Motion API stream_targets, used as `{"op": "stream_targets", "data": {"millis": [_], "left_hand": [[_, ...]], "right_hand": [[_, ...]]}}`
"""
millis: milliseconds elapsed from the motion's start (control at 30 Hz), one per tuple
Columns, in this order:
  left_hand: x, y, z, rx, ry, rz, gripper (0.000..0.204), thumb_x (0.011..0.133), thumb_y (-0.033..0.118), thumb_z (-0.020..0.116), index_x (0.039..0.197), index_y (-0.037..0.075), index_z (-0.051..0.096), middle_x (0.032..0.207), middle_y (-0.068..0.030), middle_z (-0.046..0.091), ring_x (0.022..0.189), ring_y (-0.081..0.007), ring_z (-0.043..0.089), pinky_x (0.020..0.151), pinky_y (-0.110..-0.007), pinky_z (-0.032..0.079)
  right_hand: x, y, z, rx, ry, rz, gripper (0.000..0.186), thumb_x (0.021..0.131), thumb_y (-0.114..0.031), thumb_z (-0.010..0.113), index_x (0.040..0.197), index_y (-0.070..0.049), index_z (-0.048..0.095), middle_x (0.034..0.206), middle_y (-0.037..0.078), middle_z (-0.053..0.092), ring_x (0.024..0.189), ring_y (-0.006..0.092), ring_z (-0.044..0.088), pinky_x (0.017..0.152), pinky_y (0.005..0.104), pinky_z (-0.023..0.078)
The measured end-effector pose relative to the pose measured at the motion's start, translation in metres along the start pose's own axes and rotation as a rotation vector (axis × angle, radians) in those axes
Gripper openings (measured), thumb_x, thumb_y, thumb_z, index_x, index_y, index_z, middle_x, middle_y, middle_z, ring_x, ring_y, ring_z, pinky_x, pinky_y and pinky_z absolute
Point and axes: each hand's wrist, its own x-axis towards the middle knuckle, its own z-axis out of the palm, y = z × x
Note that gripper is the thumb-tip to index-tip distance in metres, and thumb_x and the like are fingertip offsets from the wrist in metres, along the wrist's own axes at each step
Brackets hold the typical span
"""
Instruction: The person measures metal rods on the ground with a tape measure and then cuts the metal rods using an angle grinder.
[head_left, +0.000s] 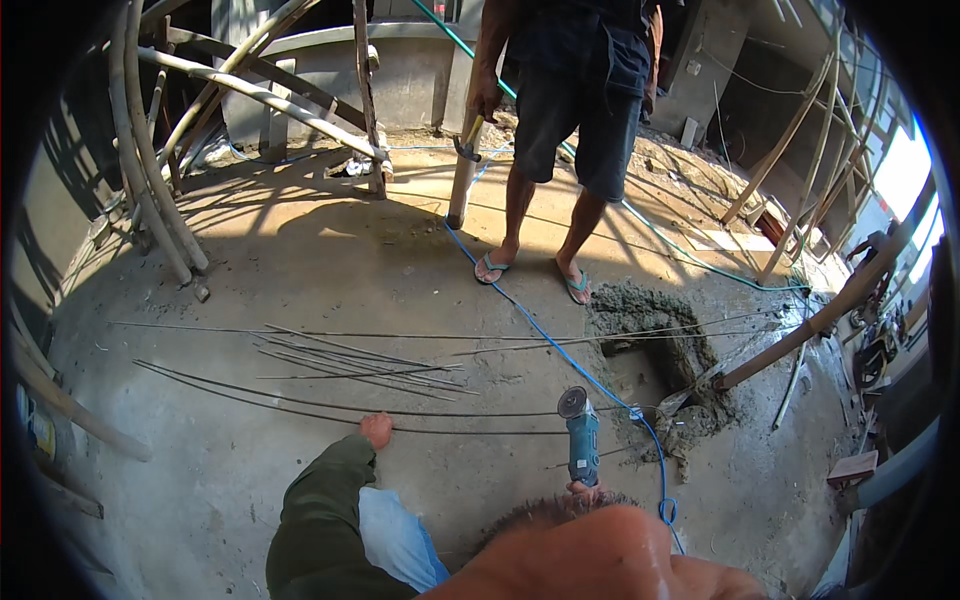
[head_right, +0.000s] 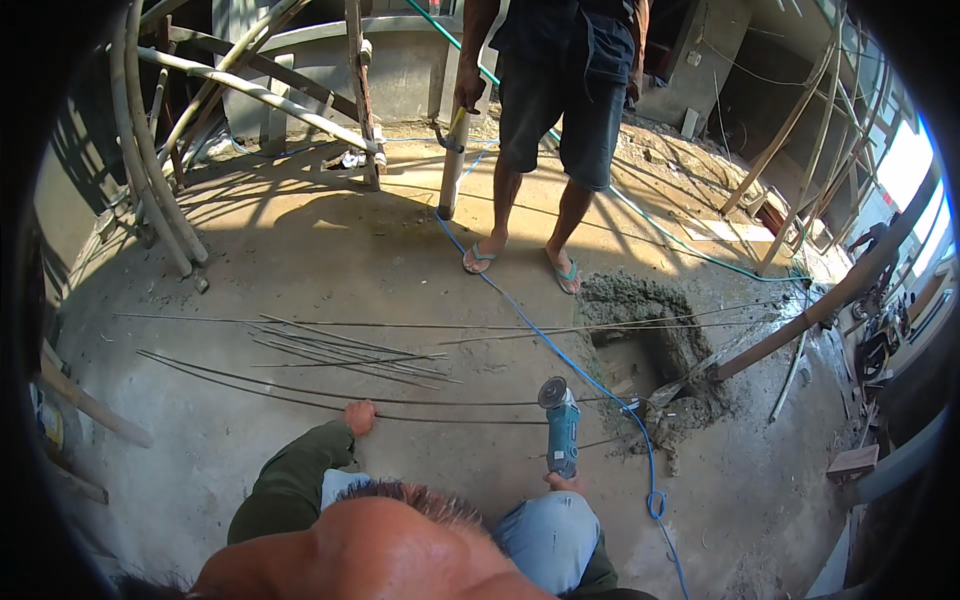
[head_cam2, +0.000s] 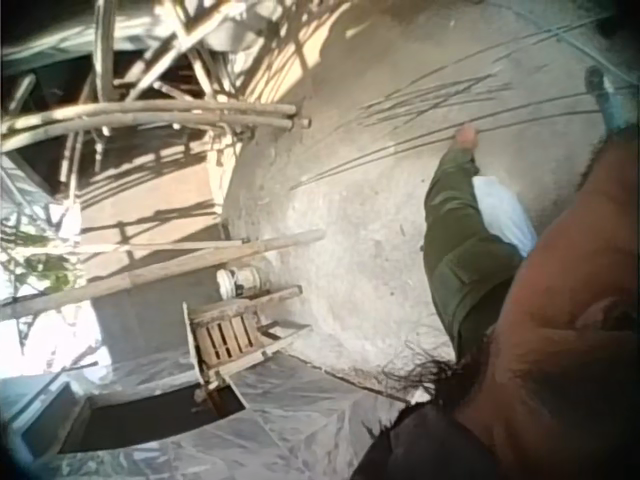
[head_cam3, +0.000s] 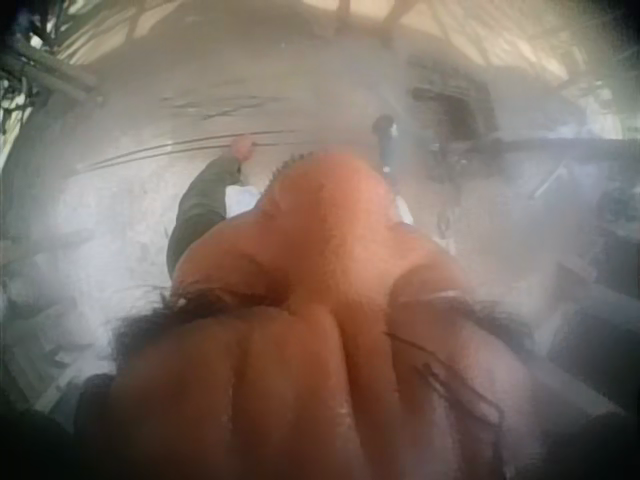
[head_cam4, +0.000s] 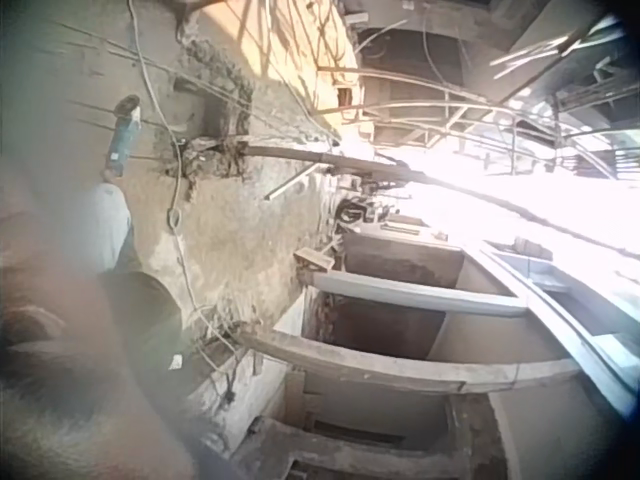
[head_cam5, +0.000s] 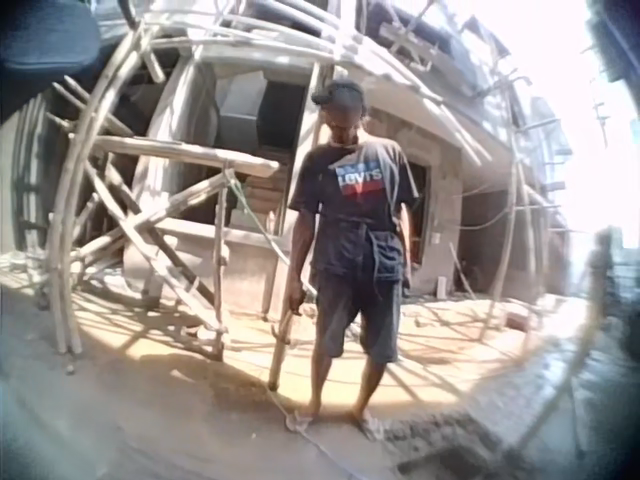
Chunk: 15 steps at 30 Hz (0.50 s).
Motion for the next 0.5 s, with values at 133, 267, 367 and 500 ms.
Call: {"op": "stream_targets", "data": {"millis": [133,267,367,500], "left_hand": [[-0.014,-0.015,0.010,-0.001,-0.002,-0.007,0.021,0.080,0.010,0.051,0.091,0.000,0.067,0.098,-0.0191,0.065,0.093,-0.0365,0.064,0.081,-0.049,0.050],[-0.017,-0.010,0.002,-0.017,-0.079,0.003,0.021,0.080,0.011,0.053,0.093,0.002,0.067,0.101,-0.0184,0.064,0.095,-0.0365,0.063,0.081,-0.049,0.050],[-0.008,-0.002,-0.006,-0.021,-0.072,-0.039,0.022,0.079,0.017,0.058,0.096,0.006,0.067,0.109,-0.0157,0.060,0.100,-0.0355,0.061,0.084,-0.049,0.049],[0.002,0.005,-0.035,-0.094,-0.064,0.018,0.040,0.080,0.029,0.065,0.111,0.005,0.057,0.114,-0.0159,0.056,0.107,-0.0356,0.055,0.089,-0.046,0.046]], "right_hand": [[-0.027,-0.020,0.009,0.010,-0.049,0.024,0.027,0.060,-0.011,0.076,0.080,-0.008,0.058,0.061,0.000,0.054,0.049,0.0110,0.048,0.046,0.0296,0.038],[-0.034,-0.029,0.007,0.031,-0.050,0.037,0.029,0.060,-0.012,0.076,0.082,-0.007,0.058,0.061,0.000,0.053,0.049,0.0111,0.048,0.046,0.0292,0.038],[-0.023,-0.022,0.001,0.030,-0.048,0.024,0.031,0.063,-0.014,0.074,0.087,-0.006,0.056,0.064,-0.001,0.051,0.052,0.0108,0.047,0.048,0.0291,0.037],[-0.040,-0.060,0.000,0.088,-0.027,0.062,0.029,0.067,-0.016,0.071,0.089,-0.008,0.054,0.063,-0.002,0.050,0.048,0.0088,0.045,0.045,0.0266,0.035]]}}
